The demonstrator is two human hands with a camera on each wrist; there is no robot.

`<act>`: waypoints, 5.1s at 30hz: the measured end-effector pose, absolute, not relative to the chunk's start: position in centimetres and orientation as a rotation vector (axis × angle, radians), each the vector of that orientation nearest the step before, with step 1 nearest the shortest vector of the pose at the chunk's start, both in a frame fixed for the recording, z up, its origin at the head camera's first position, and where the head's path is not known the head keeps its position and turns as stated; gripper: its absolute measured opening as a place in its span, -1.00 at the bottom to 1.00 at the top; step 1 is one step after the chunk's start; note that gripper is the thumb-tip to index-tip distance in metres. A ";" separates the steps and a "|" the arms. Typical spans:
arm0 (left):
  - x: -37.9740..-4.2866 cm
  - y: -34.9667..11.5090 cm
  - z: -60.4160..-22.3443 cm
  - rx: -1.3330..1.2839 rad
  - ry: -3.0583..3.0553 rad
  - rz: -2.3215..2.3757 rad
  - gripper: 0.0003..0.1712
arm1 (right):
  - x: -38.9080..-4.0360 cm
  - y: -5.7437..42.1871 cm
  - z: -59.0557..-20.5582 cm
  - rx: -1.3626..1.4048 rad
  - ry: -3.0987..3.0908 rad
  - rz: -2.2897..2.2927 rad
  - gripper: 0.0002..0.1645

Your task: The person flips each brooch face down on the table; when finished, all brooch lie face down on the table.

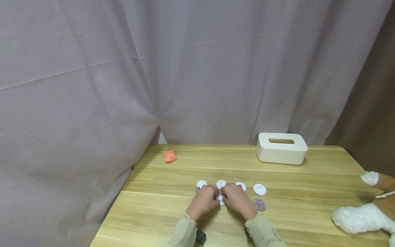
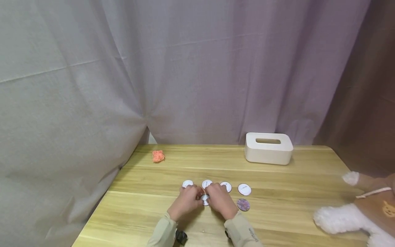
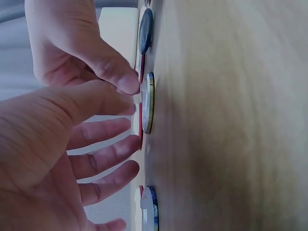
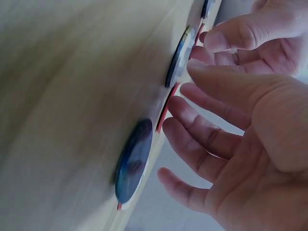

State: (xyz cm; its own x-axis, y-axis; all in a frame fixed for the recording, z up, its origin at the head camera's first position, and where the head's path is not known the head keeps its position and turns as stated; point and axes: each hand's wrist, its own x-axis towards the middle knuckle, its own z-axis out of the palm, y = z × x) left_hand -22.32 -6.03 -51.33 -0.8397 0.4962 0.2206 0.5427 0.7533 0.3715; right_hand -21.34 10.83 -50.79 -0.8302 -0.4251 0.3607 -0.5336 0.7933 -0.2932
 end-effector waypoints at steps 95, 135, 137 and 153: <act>-21.6 -0.8 -50.6 -1.049 -2.733 -0.686 -0.88 | -18.3 18.1 -48.1 0.830 -2.824 0.695 -0.70; -21.3 0.6 -51.3 -0.906 -2.849 -0.542 -0.69 | -19.0 17.6 -50.0 0.639 -2.825 0.656 -0.69; -21.3 0.5 -51.3 -0.915 -2.847 -0.534 -0.71 | -19.0 17.5 -50.0 0.635 -2.832 0.656 -0.69; -21.2 0.6 -50.7 -0.926 -2.844 -0.575 -0.66 | -18.7 17.7 -49.7 0.559 -2.837 0.581 -0.78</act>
State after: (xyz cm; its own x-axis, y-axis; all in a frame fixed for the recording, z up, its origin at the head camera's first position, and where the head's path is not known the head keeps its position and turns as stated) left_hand -21.24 0.64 -50.72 -0.8108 0.5486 0.2039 0.5847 0.7442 0.3228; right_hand -18.71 17.71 -49.65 -0.9105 -0.3235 0.2574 -0.3986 0.8520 -0.3393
